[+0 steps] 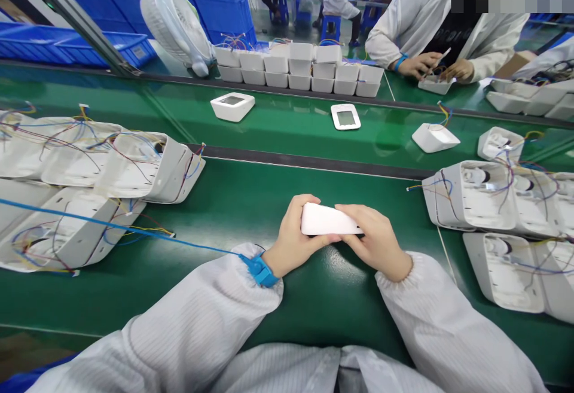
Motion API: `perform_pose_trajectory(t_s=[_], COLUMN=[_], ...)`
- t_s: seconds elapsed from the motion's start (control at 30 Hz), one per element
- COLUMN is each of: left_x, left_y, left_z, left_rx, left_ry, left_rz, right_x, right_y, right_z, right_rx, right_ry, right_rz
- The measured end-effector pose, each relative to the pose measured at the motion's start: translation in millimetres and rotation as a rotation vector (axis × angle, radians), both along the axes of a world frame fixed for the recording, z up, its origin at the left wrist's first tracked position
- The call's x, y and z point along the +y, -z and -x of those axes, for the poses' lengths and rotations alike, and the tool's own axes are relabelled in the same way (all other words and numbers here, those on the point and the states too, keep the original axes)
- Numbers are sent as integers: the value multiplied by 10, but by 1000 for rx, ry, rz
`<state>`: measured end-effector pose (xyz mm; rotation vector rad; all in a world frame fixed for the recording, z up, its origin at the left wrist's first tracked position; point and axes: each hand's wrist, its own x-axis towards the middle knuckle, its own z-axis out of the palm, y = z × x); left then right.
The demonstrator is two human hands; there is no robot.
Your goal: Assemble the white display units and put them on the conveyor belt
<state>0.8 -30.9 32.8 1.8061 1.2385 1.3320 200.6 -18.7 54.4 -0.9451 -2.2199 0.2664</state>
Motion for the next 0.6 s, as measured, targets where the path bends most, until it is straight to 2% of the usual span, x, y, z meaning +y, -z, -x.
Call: perform_pose_trajectory(t_s=[0.07,0.13,0.2,0.3,0.37,0.47,0.53,0.6], left_x=[-6,-11,-8,16,43,83,104,123], left_y=[15,27,37,48,49,48,48,51], left_z=[4,1,-11,-42,-69,-103,-110,-100], left_rx=[28,53,64,56,38,-4,-29,-44], left_ry=[28,64,88,96,97,92,84,70], left_rz=[-12,-36,-49,-21,-11,-36,-49,-53], right_x=[52,128,230,417,561,829,1061,1338], right_y=[20,70,153,294,350,346,314,291], right_z=[-55,-154,-290,-489,-544,-396,-132,221], right_rx=[-18,-19,-15,24,118,358,474,483], right_ry=[-21,17,172,485,611,650,581,496], right_rz=[-35,-36,27,205,325,477,561,594])
